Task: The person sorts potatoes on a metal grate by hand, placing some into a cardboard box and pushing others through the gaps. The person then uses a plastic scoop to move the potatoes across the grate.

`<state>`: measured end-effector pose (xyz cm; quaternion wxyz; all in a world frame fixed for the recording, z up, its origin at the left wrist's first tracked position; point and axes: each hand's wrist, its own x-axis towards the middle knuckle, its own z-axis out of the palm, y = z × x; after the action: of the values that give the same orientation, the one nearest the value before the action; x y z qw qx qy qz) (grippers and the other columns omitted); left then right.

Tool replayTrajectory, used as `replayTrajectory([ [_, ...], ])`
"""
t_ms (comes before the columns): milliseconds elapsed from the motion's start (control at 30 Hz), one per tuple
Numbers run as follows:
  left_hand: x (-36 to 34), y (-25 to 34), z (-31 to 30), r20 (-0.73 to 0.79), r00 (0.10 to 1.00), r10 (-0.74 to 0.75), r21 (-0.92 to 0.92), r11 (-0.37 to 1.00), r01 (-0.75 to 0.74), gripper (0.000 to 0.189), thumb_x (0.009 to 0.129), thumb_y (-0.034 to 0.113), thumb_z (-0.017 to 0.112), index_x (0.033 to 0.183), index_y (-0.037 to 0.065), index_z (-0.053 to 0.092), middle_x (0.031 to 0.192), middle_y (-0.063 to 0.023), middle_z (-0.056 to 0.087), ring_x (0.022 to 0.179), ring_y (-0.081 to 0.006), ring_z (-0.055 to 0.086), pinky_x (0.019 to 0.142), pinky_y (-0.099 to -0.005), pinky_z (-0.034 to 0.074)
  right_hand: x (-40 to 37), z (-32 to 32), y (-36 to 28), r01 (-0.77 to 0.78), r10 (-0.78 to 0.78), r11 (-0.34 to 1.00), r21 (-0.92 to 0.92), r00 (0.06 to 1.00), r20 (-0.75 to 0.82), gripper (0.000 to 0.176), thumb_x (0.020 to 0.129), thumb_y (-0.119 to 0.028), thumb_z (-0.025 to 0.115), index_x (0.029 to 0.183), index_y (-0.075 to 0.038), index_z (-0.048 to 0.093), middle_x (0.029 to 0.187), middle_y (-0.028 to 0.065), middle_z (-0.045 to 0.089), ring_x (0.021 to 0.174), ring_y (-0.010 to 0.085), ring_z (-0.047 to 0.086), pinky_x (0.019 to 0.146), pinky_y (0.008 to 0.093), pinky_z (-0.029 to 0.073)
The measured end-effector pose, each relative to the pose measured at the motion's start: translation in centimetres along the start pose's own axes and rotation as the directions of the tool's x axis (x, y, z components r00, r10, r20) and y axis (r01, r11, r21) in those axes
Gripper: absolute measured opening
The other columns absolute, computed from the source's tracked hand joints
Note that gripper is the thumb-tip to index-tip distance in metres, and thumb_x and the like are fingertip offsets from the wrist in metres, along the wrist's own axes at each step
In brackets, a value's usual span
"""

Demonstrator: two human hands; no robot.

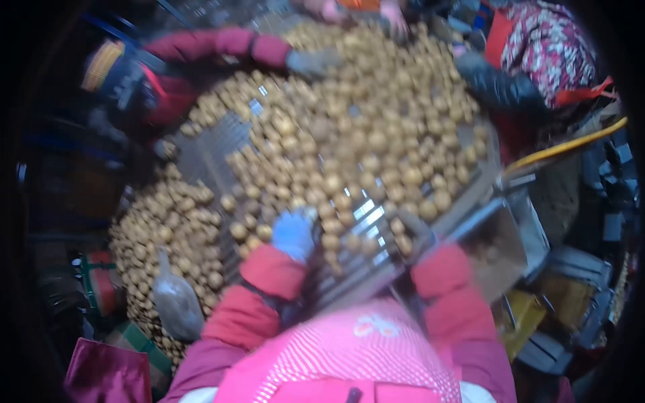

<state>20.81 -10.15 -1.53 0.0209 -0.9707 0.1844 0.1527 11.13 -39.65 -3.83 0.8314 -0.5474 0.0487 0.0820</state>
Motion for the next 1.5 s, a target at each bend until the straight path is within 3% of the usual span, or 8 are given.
replayTrajectory([
  [100, -2.2, 0.1, 0.2, -0.147, 0.988, 0.052, 0.056, 0.997, -0.044, 0.035, 0.093, 0.031, 0.062, 0.126, 0.018, 0.066, 0.128, -0.013, 0.064, 0.108, -0.0364, 0.062, 0.09, -0.0491, 0.053, 0.9, -0.7, -0.8, -0.36, 0.308, 0.725, 0.587, 0.932, 0.192, 0.028, 0.107, -0.025, 0.056, 0.128, -0.007, 0.059, 0.101, 0.0039, 0.061, 0.075, 0.0101, 0.057, 0.06, 0.0225, 0.049],
  [367, -10.3, -0.9, 1.1, -0.418, 0.902, 0.112, -0.122, 0.976, -0.178, 0.055, 0.089, 0.029, 0.073, 0.138, 0.008, 0.06, 0.132, -0.0168, 0.062, 0.121, -0.0374, 0.061, 0.104, -0.047, 0.051, 0.6, -2.3, 3.0, 0.122, -0.144, 0.982, 0.145, 0.977, 0.157, 0.03, 0.104, -0.01, 0.059, 0.134, -0.005, 0.061, 0.103, 0.0016, 0.064, 0.082, 0.0078, 0.058, 0.064, 0.0212, 0.051],
  [400, -11.0, -1.5, 4.0, -0.344, 0.927, -0.148, -0.428, 0.904, -0.014, 0.05, 0.09, 0.017, 0.072, 0.138, 0.008, 0.06, 0.126, -0.0155, 0.065, 0.116, -0.0319, 0.063, 0.101, -0.0419, 0.052, 1.8, -2.7, 2.3, -0.445, 0.276, 0.567, 0.693, 0.895, 0.35, 0.025, 0.106, -0.014, 0.056, 0.129, -0.006, 0.063, 0.095, -0.0003, 0.063, 0.076, 0.0078, 0.057, 0.061, 0.0215, 0.048],
  [633, -15.8, -9.5, 9.3, -0.459, 0.617, -0.639, -0.479, 0.763, 0.434, 0.068, 0.089, 0.031, 0.074, 0.148, 0.005, 0.051, 0.148, -0.0281, 0.05, 0.132, -0.0455, 0.053, 0.113, -0.0515, 0.042, 3.3, 5.1, -3.6, -0.138, 0.146, 0.936, -0.324, 0.989, 0.001, 0.021, 0.1, -0.017, 0.061, 0.117, -0.008, 0.07, 0.097, 0.0078, 0.071, 0.074, 0.0167, 0.065, 0.063, 0.0303, 0.053],
  [700, -15.6, -9.8, 10.6, -0.34, 0.587, -0.735, -0.363, 0.678, 0.639, 0.067, 0.092, 0.037, 0.069, 0.148, 0.004, 0.049, 0.152, -0.0258, 0.048, 0.135, -0.047, 0.049, 0.114, -0.0557, 0.04, 7.1, 5.3, 1.4, 0.407, -0.334, 0.663, -0.628, 0.912, 0.238, 0.022, 0.097, -0.016, 0.063, 0.116, -0.008, 0.07, 0.105, 0.0126, 0.072, 0.08, 0.0257, 0.069, 0.069, 0.0361, 0.055],
  [867, -14.6, -8.9, 13.4, -0.424, 0.645, -0.635, -0.188, 0.759, 0.624, 0.066, 0.096, 0.032, 0.062, 0.149, -0.003, 0.045, 0.152, -0.025, 0.048, 0.139, -0.0465, 0.046, 0.115, -0.054, 0.037, 14.7, 11.2, -1.6, 0.426, -0.186, 0.205, -0.881, 0.901, 0.392, 0.022, 0.091, -0.013, 0.063, 0.11, -0.007, 0.072, 0.106, 0.016, 0.071, 0.094, 0.0379, 0.069, 0.083, 0.0453, 0.056],
  [1033, -15.1, -9.7, 14.7, -0.396, 0.659, -0.64, -0.147, 0.752, 0.643, 0.064, 0.099, 0.03, 0.053, 0.152, -0.005, 0.042, 0.155, -0.0268, 0.043, 0.146, -0.0431, 0.037, 0.122, -0.0535, 0.028, 25.0, 16.0, 3.1, 0.356, -0.027, -0.242, -0.903, 0.928, 0.373, 0.023, 0.094, -0.014, 0.057, 0.102, -0.008, 0.078, 0.096, 0.0198, 0.075, 0.09, 0.0359, 0.074, 0.083, 0.0485, 0.059],
  [1500, -14.8, -8.0, 8.4, -0.536, 0.611, -0.583, -0.218, 0.795, 0.567, 0.063, 0.09, 0.035, 0.064, 0.14, -0.001, 0.055, 0.139, -0.0261, 0.057, 0.131, -0.0438, 0.051, 0.112, -0.0578, 0.036, 25.0, 21.1, -3.2, 0.397, 0.32, -0.334, -0.855, 0.901, 0.293, 0.026, 0.095, -0.019, 0.063, 0.117, -0.013, 0.074, 0.118, 0.0121, 0.076, 0.112, 0.0327, 0.072, 0.09, 0.0457, 0.059],
])
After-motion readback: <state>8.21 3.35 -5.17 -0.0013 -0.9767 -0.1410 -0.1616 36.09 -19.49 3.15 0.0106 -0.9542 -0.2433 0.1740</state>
